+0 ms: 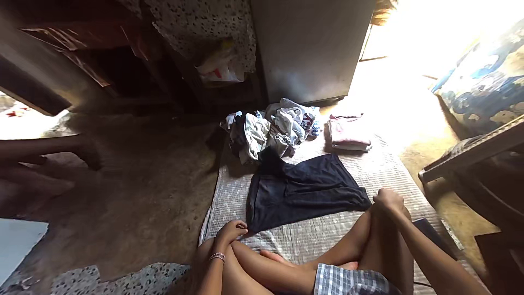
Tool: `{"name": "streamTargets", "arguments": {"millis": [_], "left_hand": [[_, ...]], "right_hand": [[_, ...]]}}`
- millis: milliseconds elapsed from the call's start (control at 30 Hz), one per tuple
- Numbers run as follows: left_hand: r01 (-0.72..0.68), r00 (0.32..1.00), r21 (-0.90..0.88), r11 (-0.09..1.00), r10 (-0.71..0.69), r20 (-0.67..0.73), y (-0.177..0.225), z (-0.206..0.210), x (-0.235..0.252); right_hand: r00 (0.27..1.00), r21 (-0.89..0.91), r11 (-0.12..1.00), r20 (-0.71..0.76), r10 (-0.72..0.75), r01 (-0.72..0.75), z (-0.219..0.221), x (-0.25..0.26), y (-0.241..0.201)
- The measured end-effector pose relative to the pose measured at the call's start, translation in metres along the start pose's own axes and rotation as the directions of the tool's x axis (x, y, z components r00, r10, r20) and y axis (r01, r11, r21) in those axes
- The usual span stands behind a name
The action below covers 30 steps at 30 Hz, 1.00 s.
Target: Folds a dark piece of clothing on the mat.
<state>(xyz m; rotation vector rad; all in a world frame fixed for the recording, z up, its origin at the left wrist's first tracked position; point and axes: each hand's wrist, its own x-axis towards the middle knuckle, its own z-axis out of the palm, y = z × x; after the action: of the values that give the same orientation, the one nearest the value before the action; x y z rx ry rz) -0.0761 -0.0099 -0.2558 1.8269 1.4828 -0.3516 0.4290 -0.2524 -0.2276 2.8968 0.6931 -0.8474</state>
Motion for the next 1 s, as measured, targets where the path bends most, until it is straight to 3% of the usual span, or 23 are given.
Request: {"name": "streamTargets", "arguments": {"millis": [200,433,1000], "left_hand": [[-0.062,0.997,-0.060,0.996,0.059,-0.050,0.008,-0.003,-0.001],[-0.050,0.997,0.146,0.988,0.042,0.060,0.010,-0.004,-0.006],[-0.006,0.999,0.181,0.983,0.000,0.036,0.014,-0.003,-0.005]], "right_hand": [[1.000,0.002,1.000,0.000,-0.023,0.023,-0.001,-0.004,-0.002],[0.998,-0.038,0.997,0.001,-0.060,0.060,0.005,-0.008,-0.008],[0.996,-0.047,0.995,-0.024,-0.085,0.083,0.007,-0.002,-0.007]]}}
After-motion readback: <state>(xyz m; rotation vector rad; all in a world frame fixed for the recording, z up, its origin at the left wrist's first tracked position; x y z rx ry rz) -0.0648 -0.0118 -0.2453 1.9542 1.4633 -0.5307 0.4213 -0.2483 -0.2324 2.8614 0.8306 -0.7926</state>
